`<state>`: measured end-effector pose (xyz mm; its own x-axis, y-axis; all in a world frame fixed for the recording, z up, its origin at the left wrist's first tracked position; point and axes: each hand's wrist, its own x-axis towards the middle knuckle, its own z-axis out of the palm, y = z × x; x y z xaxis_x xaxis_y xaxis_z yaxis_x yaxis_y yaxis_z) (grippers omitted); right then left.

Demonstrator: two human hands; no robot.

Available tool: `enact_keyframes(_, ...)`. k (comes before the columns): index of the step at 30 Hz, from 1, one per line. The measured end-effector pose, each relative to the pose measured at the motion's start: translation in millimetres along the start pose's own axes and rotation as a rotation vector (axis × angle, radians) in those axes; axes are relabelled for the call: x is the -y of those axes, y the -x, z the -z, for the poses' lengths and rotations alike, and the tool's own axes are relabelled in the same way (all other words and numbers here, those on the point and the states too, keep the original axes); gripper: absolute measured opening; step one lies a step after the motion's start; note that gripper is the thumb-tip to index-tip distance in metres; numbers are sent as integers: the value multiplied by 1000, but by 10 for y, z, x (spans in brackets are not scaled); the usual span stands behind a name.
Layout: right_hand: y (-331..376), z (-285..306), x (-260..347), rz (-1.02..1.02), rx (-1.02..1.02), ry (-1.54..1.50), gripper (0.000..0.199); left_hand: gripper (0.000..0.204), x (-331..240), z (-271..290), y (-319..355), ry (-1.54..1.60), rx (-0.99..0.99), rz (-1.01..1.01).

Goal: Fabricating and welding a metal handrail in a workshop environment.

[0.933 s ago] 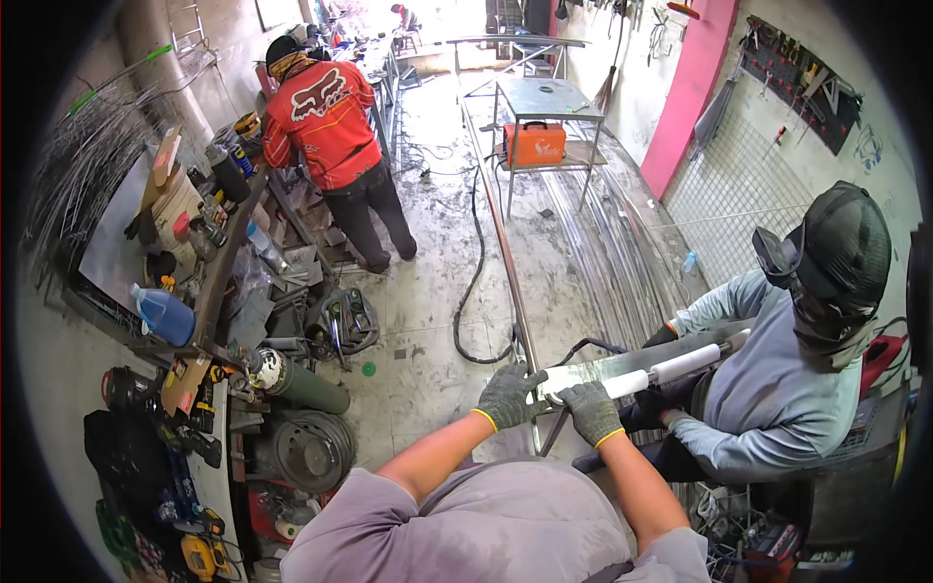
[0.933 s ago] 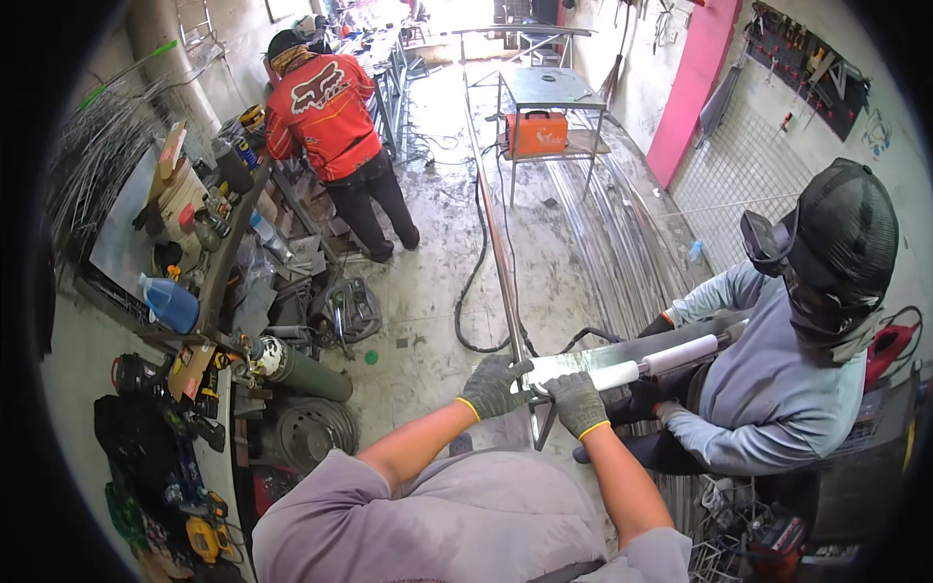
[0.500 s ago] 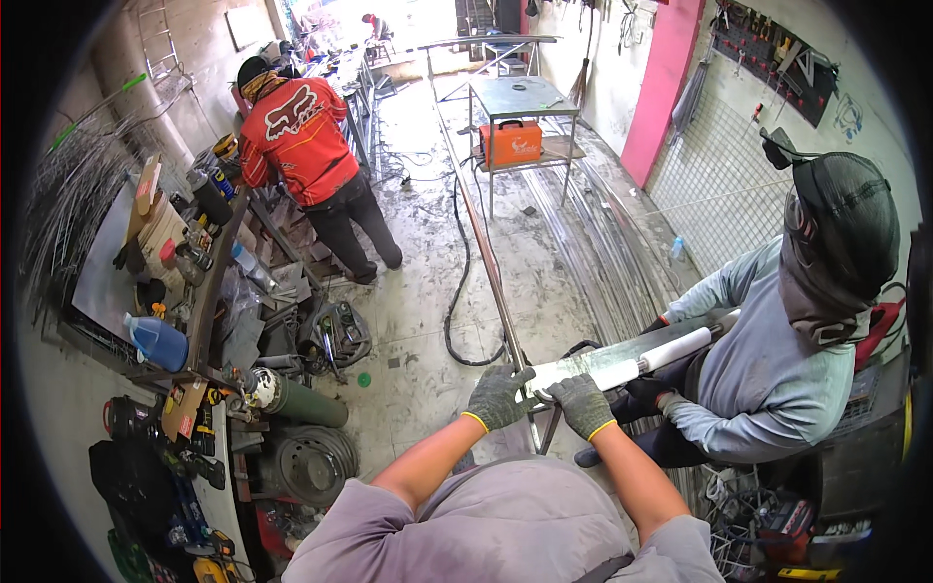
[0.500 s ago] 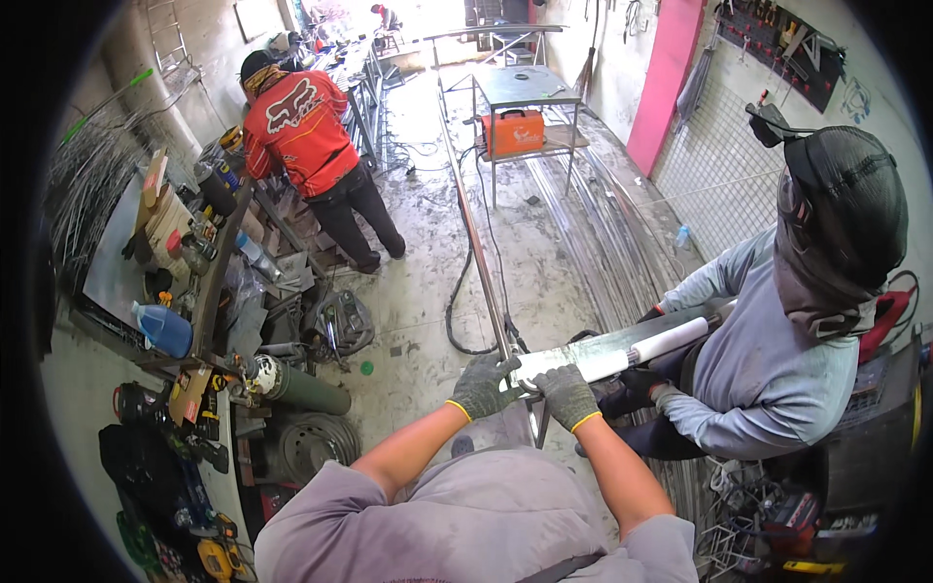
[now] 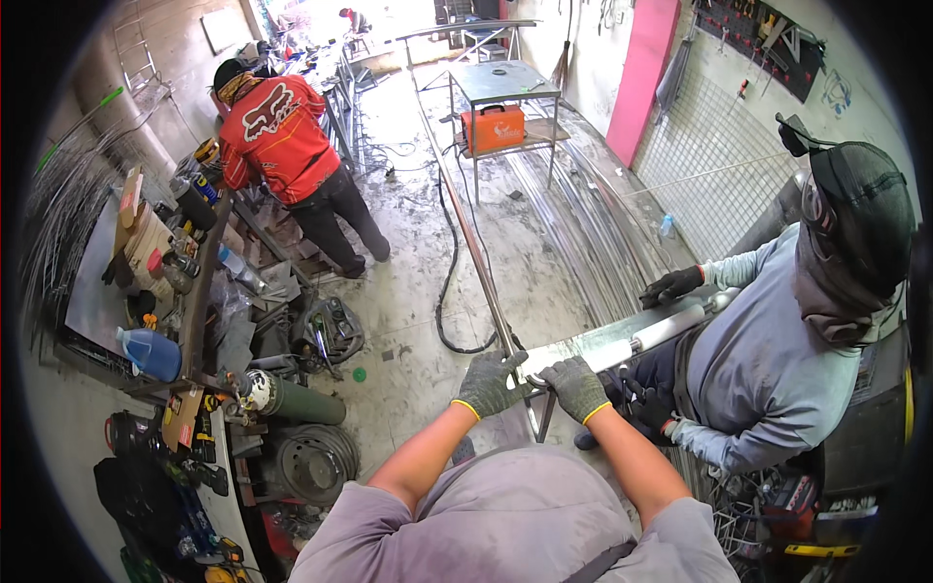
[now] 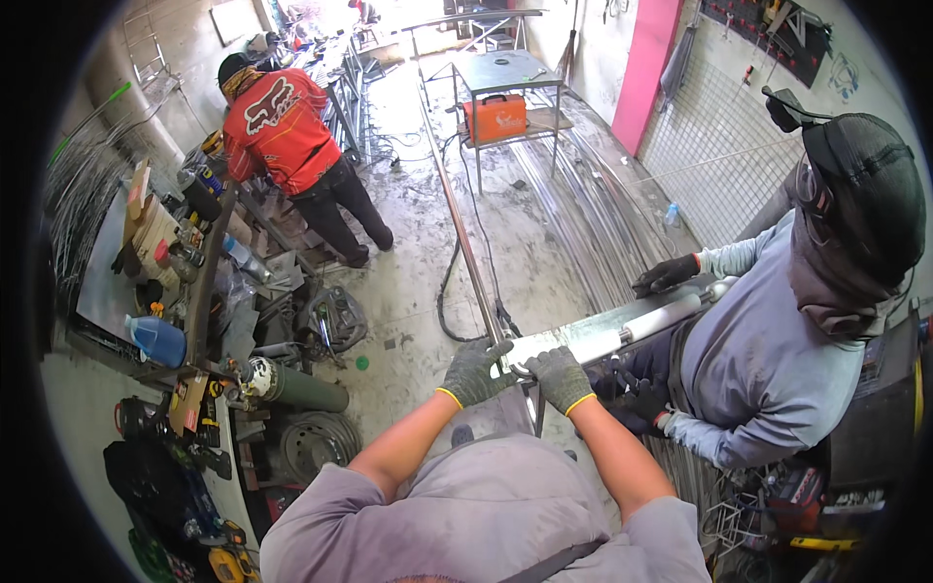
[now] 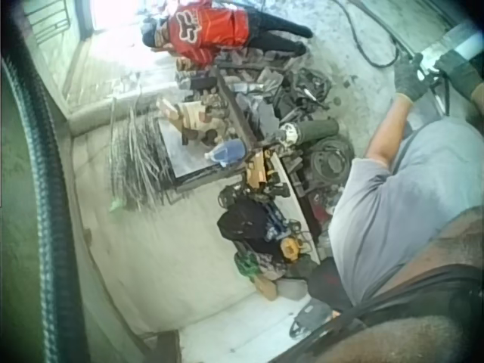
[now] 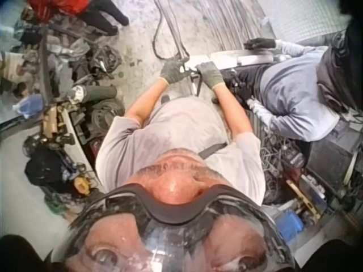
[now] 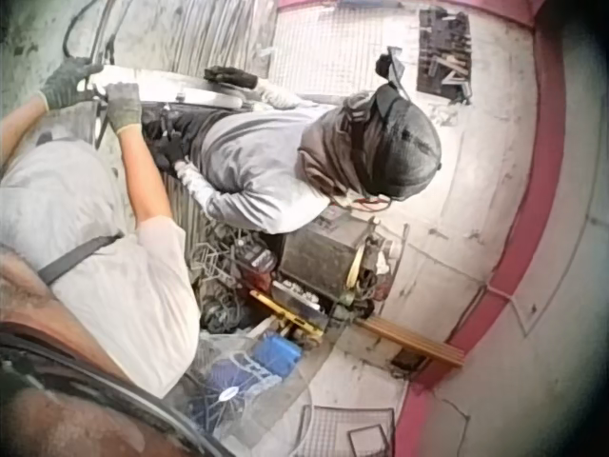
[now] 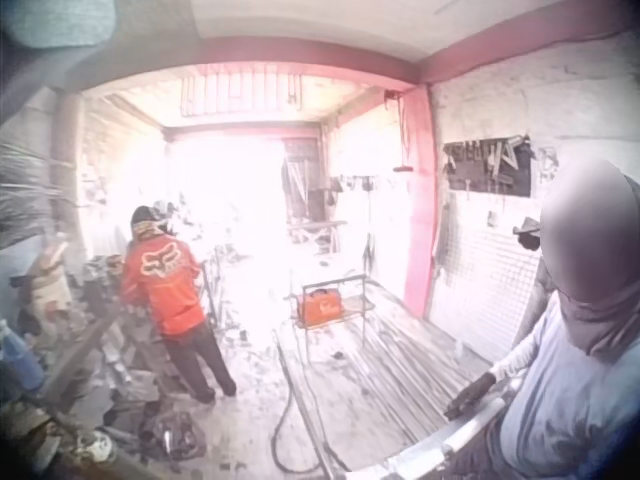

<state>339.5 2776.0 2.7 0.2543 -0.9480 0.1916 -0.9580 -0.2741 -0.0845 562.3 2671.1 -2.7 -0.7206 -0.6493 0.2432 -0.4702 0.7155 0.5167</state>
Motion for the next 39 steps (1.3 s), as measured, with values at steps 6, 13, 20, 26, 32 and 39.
enact_keyframes(6, -32, 15, 10, 10, -103, -12, 7, 64, 153, -54, -125, 131, -176, -249)
enact_keyframes(13, -171, -117, -36, 7, -51, 37, 12, 57, 17, 195, -217, 48, -8, -59)
enact_keyframes(20, -103, 69, -22, -7, 39, -12, 18, 56, 75, 141, -183, 81, 93, 33)
enact_keyframes(26, -96, 20, -52, -1, 44, 26, 18, 73, 165, 241, -180, 272, 174, -13)
enact_keyframes(32, -220, 78, 32, -3, 62, -34, 18, 101, 477, 64, -71, 372, 110, 193)
enact_keyframes(39, -207, 66, -30, -4, 113, 8, 19, 115, 107, 273, -200, 287, 169, 261)
